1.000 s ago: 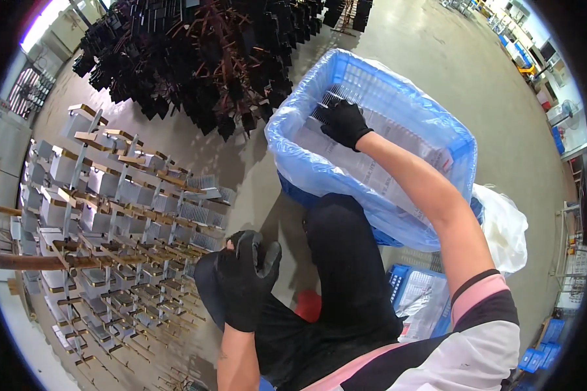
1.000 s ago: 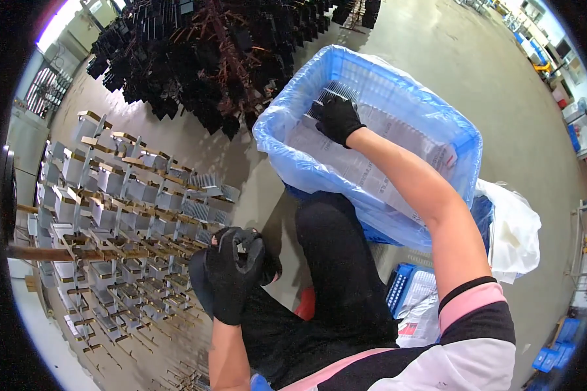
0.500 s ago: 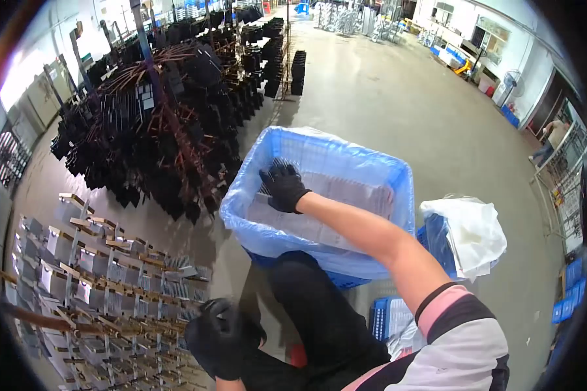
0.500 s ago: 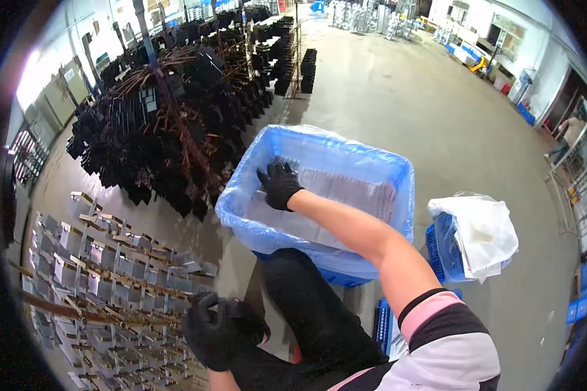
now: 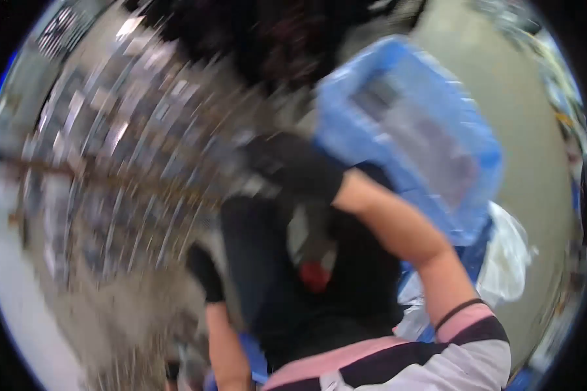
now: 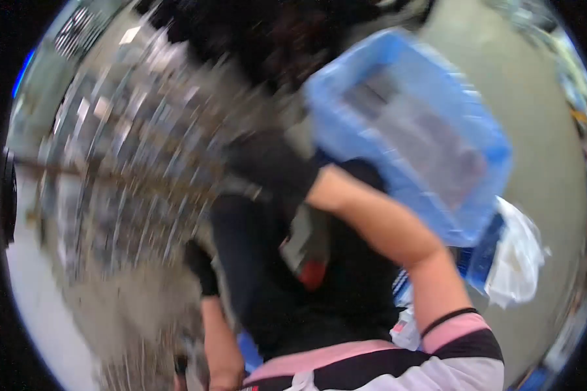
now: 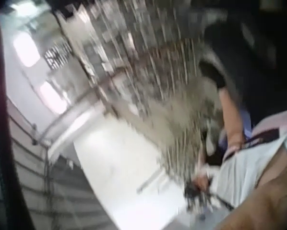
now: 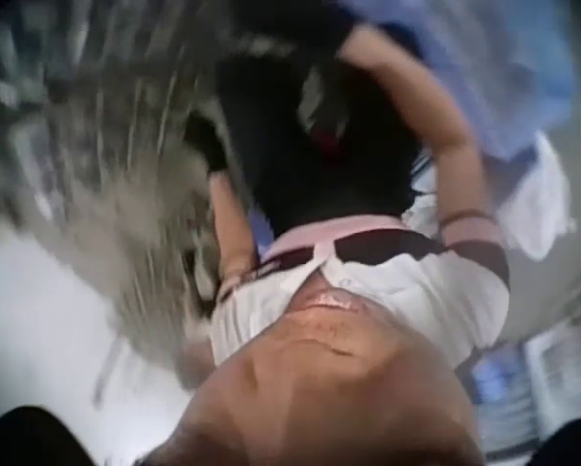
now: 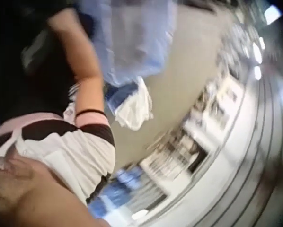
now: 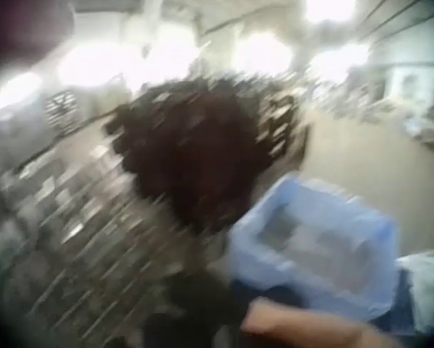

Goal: Packing small metal components from a storage rack into a plastic crate.

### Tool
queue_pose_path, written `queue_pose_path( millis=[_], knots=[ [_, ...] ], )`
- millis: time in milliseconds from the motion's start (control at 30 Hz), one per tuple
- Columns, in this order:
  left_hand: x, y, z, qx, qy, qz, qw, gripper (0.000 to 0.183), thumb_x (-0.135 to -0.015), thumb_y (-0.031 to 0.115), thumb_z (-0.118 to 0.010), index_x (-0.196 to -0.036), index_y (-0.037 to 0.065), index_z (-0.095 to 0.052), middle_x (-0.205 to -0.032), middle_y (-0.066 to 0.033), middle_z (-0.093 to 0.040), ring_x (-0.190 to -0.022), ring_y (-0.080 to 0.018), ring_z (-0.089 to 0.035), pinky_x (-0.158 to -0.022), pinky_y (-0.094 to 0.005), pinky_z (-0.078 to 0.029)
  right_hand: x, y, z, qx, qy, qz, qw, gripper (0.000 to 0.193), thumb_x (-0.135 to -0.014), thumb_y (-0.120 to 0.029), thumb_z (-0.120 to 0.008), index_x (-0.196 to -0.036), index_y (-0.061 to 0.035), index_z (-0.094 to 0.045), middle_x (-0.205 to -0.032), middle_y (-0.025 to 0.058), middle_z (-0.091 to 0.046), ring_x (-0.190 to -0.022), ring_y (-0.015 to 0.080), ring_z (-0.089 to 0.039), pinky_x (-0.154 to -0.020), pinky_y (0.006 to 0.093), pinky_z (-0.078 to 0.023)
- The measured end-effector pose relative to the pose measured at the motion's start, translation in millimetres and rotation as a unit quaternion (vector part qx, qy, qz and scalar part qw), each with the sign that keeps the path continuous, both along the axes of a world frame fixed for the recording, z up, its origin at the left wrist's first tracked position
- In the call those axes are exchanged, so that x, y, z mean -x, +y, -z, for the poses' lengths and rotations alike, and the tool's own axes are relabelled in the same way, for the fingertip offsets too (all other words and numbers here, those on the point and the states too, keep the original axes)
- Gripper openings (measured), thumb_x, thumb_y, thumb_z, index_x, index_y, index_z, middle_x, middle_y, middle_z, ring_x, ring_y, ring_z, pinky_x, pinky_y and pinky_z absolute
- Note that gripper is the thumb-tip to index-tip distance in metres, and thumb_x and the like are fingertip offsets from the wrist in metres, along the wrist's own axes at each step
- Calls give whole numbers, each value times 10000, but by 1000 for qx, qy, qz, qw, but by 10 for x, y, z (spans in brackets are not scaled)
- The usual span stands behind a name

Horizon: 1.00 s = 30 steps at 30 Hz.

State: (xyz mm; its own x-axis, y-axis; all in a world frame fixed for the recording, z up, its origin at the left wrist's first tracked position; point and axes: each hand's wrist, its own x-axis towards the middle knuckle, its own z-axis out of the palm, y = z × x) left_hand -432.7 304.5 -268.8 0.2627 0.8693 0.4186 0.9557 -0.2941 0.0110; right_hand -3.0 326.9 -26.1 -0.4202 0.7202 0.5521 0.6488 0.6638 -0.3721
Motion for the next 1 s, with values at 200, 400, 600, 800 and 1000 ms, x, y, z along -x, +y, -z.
queue_pose_path(
  millis=[200,400,600,800,1000],
  knots=[
    [-188,-499,304,255,-219,-68,940,152,-1030,146,-515,-1072,12,-573,-889,-40,-593,-864,-165,-606,-743,-329,-512,-89,-92,242,168,52,113,978,382,-932,-167,-662,-1294,-50,-621,-1071,228,-691,-929,366,-687,-810,422,-537],
    [-131,-315,614,360,-545,-210,728,344,-968,337,-682,-1022,15,-573,-789,-42,-597,-674,-141,-615,-521,-307,-479,167,-103,121,300,52,112,946,390,-946,-178,-650,-1316,-65,-603,-1100,227,-676,-936,382,-675,-811,436,-529],
    [-238,474,1005,407,-434,-296,747,420,-922,438,-709,-828,31,-658,-720,-105,-642,-656,-182,-645,-560,-348,-504,202,-131,206,283,27,104,953,401,-948,-173,-643,-1330,-62,-591,-1102,225,-672,-947,373,-674,-819,433,-531],
    [-20,663,1402,283,-83,-102,950,376,-876,407,-732,-822,36,-699,-793,-141,-706,-780,-284,-685,-710,-439,-521,190,-88,234,314,26,109,943,400,-942,-166,-647,-1324,-57,-596,-1128,220,-672,-979,372,-674,-846,426,-534],
    [-260,686,1420,257,-348,-212,877,450,-833,452,-748,-1002,35,-727,-957,-176,-730,-909,-409,-664,-817,-489,-500,224,-69,138,330,20,105,938,381,-968,-111,-603,-1335,-11,-596,-1200,220,-674,-1053,318,-683,-912,369,-513]
  ],
)
